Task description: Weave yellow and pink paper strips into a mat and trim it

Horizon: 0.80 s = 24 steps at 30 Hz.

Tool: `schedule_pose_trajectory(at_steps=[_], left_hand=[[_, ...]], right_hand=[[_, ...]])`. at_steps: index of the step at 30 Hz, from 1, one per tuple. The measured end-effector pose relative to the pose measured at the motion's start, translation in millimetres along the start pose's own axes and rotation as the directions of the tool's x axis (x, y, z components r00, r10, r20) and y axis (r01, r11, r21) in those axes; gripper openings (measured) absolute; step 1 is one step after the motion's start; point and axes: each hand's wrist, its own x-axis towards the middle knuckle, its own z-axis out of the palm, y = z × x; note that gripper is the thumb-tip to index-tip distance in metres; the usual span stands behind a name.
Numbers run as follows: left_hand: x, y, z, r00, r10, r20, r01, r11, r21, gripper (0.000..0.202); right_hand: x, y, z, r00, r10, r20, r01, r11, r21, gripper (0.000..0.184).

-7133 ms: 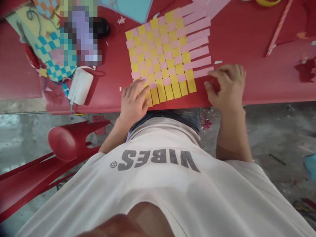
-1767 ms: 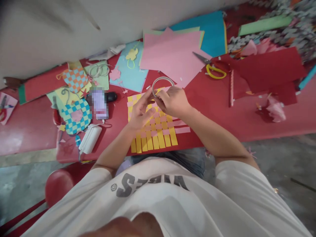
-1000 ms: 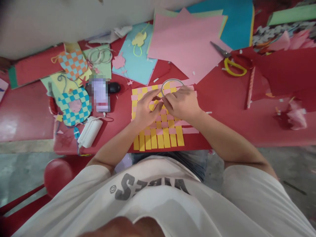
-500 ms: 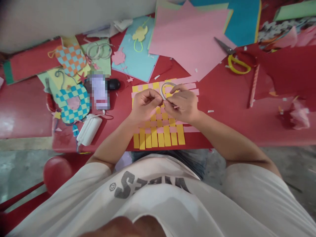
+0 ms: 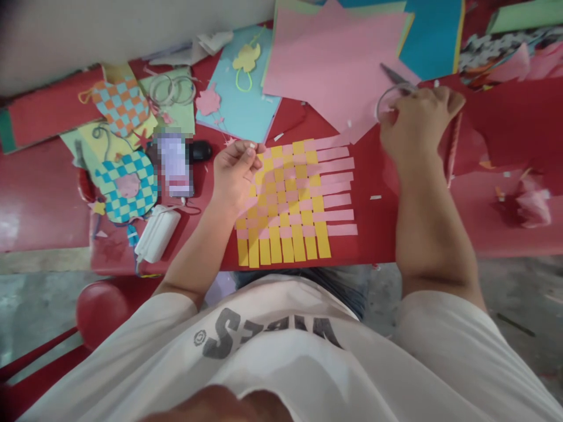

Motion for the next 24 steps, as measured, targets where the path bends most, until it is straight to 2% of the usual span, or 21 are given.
schedule_pose_trajectory(at_steps=[1, 2, 3, 4, 5, 7, 9, 11, 13, 14, 17, 19, 21, 24], left_hand=[[-4.0, -1.4, 3.7, 1.000, 0.001, 0.021, 0.000, 1.000, -0.003, 0.032], [-7.6, -1.5, 6.7, 0.999, 0.000, 0.046, 0.000, 1.000, -0.005, 0.028], [-11.0, -0.5, 9.2, 0.997, -0.002, 0.077, 0.002, 1.000, -0.006, 0.024], [-14.2, 1.5, 11.2, 0.993, -0.007, 0.120, 0.007, 1.000, -0.006, 0.023], [-17.1, 4.0, 12.7, 0.985, -0.016, 0.172, 0.016, 1.000, -0.001, 0.026], [-22.4, 9.0, 15.0, 0.957, -0.050, 0.287, 0.046, 0.999, 0.019, 0.035], [-26.5, 11.7, 16.1, 0.916, -0.094, 0.390, 0.084, 0.996, 0.043, 0.042], [-28.9, 10.9, 15.7, 0.878, -0.115, 0.465, 0.102, 0.993, 0.053, 0.046], [-29.5, 8.0, 14.3, 0.850, -0.119, 0.514, 0.102, 0.993, 0.061, 0.051], [-29.3, 6.4, 13.5, 0.840, -0.121, 0.528, 0.098, 0.993, 0.072, 0.054], [-27.7, 4.7, 11.6, 0.830, -0.145, 0.538, 0.090, 0.988, 0.127, 0.055], [-26.6, 6.7, 11.2, 0.829, -0.159, 0.536, 0.093, 0.985, 0.149, 0.054], [-25.6, 10.0, 11.2, 0.819, -0.174, 0.547, 0.101, 0.982, 0.161, 0.054], [-24.6, 13.2, 11.4, 0.799, -0.215, 0.562, 0.135, 0.974, 0.181, 0.052]], right_hand=[[-2.7, -2.1, 0.4, 0.996, 0.082, -0.037, -0.087, 0.983, -0.162, 0.046], [-4.3, -12.4, 0.8, 0.987, 0.128, -0.098, -0.149, 0.956, -0.254, 0.049], [-4.7, -29.8, 1.1, 0.966, 0.126, -0.227, -0.188, 0.942, -0.278, 0.053], [-4.3, -52.4, 1.1, 0.963, 0.094, -0.251, -0.146, 0.969, -0.200, 0.048], [-3.3, -78.1, 0.8, 0.988, 0.047, -0.148, -0.058, 0.996, -0.069, 0.035], [-1.6, -130.3, -1.1, 0.984, -0.128, -0.128, 0.142, 0.984, 0.110, 0.019], [-1.6, -171.8, -3.3, 0.951, -0.281, -0.130, 0.299, 0.942, 0.150, 0.017], [-3.6, -195.4, -4.3, 0.908, -0.393, -0.146, 0.410, 0.905, 0.117, 0.020], [-7.0, -202.2, -4.5, 0.882, -0.451, -0.138, 0.465, 0.881, 0.092, 0.023], [-9.0, -201.1, -4.6, 0.889, -0.448, -0.098, 0.456, 0.885, 0.093, 0.023], [-13.9, -191.5, -4.7, 0.927, -0.352, 0.127, 0.336, 0.933, 0.131, 0.020], [-14.9, -186.6, -3.8, 0.916, -0.318, 0.247, 0.293, 0.947, 0.132, 0.020], [-13.4, -185.8, -1.9, 0.900, -0.379, 0.213, 0.361, 0.925, 0.121, 0.019], [-9.5, -188.6, 1.4, 0.870, -0.494, -0.003, 0.491, 0.864, 0.116, 0.021]])
